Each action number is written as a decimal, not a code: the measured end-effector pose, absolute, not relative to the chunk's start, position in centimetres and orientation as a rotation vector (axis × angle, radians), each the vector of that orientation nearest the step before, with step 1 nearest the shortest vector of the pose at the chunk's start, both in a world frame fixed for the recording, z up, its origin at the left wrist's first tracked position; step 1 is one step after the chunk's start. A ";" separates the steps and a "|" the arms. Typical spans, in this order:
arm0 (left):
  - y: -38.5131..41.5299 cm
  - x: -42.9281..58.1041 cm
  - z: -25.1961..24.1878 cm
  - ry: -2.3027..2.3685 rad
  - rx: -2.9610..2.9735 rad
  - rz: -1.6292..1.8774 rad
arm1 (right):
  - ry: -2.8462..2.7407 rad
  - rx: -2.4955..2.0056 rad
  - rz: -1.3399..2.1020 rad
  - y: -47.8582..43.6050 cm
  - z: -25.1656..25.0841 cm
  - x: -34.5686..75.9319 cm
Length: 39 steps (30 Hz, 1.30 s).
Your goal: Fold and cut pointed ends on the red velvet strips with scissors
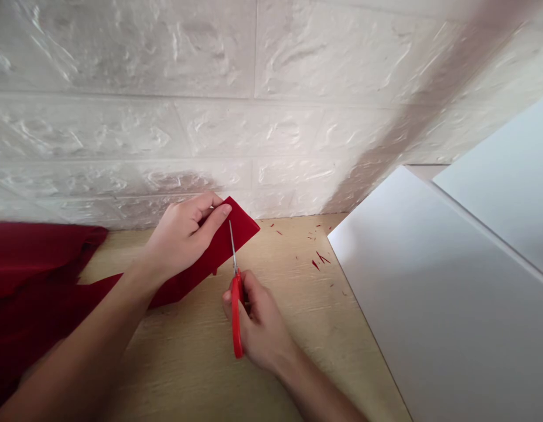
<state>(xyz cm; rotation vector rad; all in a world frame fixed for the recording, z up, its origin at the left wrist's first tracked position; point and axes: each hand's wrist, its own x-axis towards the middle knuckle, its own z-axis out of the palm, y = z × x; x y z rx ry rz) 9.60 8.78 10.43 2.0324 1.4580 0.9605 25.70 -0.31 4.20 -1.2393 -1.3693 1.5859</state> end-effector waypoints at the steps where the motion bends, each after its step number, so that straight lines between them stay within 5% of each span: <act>1: 8.8 9.6 10.4 1.459 2.022 0.960 | -1.364 -1.235 1.589 -0.3 4.0 25.7; 39: 9.1 9.5 10.0 1.450 1.997 0.845 | -1.255 -1.197 1.614 -0.2 2.4 25.0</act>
